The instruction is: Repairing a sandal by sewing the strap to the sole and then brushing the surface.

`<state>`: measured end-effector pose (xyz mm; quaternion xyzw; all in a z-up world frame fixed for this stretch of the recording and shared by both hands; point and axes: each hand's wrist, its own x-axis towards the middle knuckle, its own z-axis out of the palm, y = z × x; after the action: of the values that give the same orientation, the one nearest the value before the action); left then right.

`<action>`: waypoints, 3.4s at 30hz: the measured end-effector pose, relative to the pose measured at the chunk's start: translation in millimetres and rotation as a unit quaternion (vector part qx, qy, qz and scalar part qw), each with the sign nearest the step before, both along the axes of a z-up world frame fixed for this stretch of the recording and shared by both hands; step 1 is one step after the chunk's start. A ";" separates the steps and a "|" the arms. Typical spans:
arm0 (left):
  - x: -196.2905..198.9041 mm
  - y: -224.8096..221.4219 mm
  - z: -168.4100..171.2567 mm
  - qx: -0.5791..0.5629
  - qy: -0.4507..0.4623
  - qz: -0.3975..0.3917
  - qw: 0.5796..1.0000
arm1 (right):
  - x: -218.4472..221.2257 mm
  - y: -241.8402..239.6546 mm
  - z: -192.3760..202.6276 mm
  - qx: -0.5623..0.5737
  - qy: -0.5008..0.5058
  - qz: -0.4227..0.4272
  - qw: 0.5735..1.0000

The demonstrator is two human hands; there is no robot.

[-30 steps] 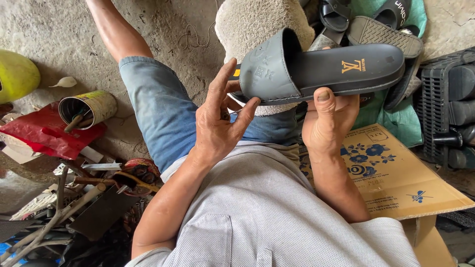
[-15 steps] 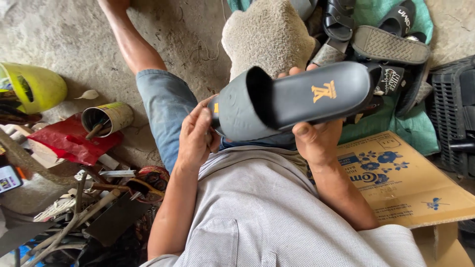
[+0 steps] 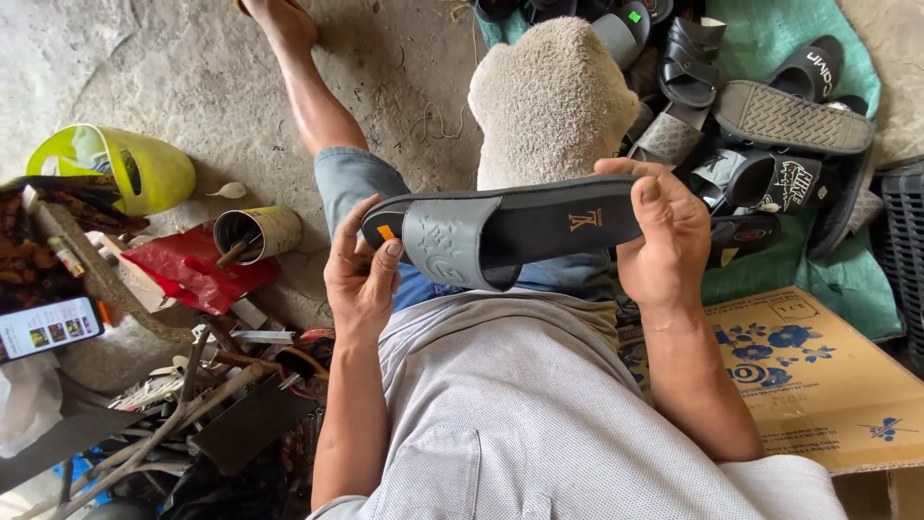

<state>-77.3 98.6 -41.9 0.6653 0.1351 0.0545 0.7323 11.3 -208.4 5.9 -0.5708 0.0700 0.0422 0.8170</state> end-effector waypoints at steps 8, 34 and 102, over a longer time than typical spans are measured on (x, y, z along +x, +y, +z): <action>-16.1 3.3 43.7 0.129 -0.083 0.020 0.988 | 2.7 1.0 39.8 -0.104 -0.051 0.142 0.983; 23.0 2.6 47.6 0.056 0.053 0.055 0.996 | -17.3 15.5 32.7 -0.395 -0.100 0.213 0.888; 135.2 35.4 -38.9 0.213 0.202 0.181 0.939 | 5.7 -18.5 -16.0 -0.425 -0.031 -0.063 0.903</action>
<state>57.9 134.1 -80.8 0.7673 0.3830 0.0781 0.5083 17.0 -226.9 -10.1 -0.8591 0.0916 -0.0610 0.4999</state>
